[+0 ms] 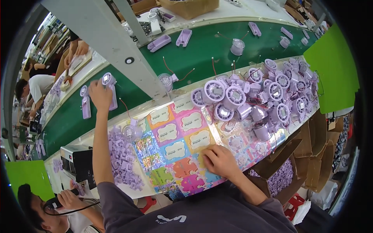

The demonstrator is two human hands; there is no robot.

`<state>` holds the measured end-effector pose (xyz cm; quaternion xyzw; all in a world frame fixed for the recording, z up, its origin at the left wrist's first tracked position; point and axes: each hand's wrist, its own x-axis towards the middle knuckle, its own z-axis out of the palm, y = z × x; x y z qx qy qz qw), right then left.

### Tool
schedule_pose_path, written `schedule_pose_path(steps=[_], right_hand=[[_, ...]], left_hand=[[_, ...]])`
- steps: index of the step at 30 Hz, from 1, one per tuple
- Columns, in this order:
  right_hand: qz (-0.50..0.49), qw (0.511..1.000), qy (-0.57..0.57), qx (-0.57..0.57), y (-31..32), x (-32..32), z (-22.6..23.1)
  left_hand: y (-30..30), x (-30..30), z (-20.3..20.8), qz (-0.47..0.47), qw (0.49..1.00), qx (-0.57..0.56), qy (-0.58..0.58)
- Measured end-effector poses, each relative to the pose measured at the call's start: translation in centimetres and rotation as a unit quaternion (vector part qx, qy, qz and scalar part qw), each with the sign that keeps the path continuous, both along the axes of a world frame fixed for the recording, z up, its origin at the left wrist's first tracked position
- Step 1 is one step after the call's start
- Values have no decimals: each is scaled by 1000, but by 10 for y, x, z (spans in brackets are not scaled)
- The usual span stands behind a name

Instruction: The person assembles portable fans by fitting plastic connectors and fan head units into the fan handle casings by hand, then places the assembled fans onto the conveyor belt.

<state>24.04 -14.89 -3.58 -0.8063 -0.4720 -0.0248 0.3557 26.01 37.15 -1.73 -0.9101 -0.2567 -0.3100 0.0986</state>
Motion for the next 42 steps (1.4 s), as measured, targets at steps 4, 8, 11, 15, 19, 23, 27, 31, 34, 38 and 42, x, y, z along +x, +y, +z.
schedule_pose_path(steps=[4,8,11,15,19,23,27,31,34,38,42], right_hand=[[-6,1000,-16,-12,-2,0,6],[-5,1000,-1,1,2,-1,2],[5,1000,-1,1,5,-3,0],[-14,1000,16,-1,0,-4,0],[-20,999,26,4,7,-8,3],[-27,998,50,-1,2,-7,-1],[-22,998,65,5,6,-11,1],[-26,998,56,5,4,-8,1],[-24,999,33,-6,2,-4,-1],[-22,999,40,4,1,-5,-2],[-48,997,64,-9,1,-10,-5]], left_hand=[[-73,33,44,-280,948,-128,83],[-91,73,33,-418,815,-334,224],[-94,79,26,-449,750,-400,277],[-101,80,25,-415,763,-418,266],[-61,70,-11,-423,790,-433,104],[-86,89,4,-258,754,-579,174],[-84,106,0,-260,743,-566,243],[-98,119,4,-387,753,-452,279],[-120,110,24,-398,718,-511,252],[-125,94,36,-248,664,-697,109],[-105,50,56,-174,911,-369,62]])
